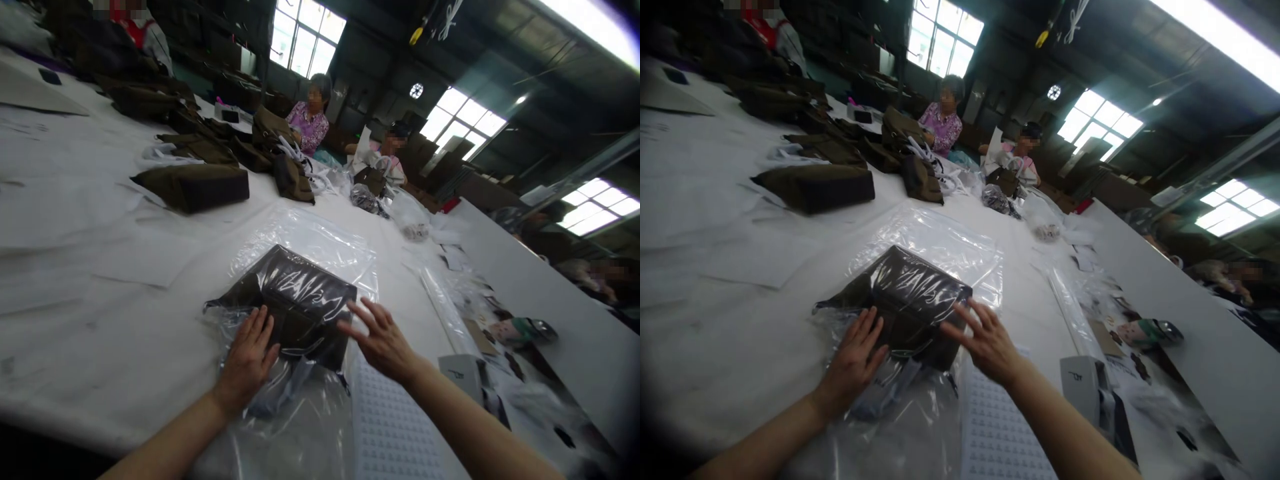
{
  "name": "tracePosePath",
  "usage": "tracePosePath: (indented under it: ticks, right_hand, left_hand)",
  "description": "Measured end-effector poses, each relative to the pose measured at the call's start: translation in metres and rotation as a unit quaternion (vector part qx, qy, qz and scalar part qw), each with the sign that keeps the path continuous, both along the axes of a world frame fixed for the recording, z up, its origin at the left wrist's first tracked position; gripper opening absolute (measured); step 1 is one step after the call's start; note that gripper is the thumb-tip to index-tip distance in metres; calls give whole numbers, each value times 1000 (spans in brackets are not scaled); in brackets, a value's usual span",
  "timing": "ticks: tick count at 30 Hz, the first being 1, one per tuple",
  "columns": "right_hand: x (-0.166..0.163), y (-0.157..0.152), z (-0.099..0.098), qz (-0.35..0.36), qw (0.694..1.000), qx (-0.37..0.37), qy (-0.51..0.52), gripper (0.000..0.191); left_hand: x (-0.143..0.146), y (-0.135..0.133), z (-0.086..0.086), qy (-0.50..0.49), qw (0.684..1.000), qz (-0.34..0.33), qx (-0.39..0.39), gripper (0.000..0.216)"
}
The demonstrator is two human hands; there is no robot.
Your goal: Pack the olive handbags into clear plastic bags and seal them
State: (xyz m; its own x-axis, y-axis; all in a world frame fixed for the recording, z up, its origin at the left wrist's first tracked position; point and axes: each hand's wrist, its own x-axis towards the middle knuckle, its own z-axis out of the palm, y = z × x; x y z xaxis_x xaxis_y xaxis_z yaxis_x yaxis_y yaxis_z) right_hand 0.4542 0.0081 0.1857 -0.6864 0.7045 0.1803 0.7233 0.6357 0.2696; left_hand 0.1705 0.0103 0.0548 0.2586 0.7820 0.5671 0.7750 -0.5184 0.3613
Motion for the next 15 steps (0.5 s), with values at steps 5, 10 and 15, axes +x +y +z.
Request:
tracePosePath:
  ticks: [5, 10, 15]
  right_hand:
    - [24, -123, -86, 115, 993, 24, 27, 56]
    - [-16, -124, -101, 104, 979, -161, 65, 49]
    - [-42, -97, -53, 36, 903, -384, 190, 39]
  left_hand:
    - [3, 21, 4, -9, 1000, -21, -21, 48]
    - [-5, 42, 17, 21, 996, -73, -41, 47]
    - [-46, -16, 30, 29, 982, -151, -107, 78]
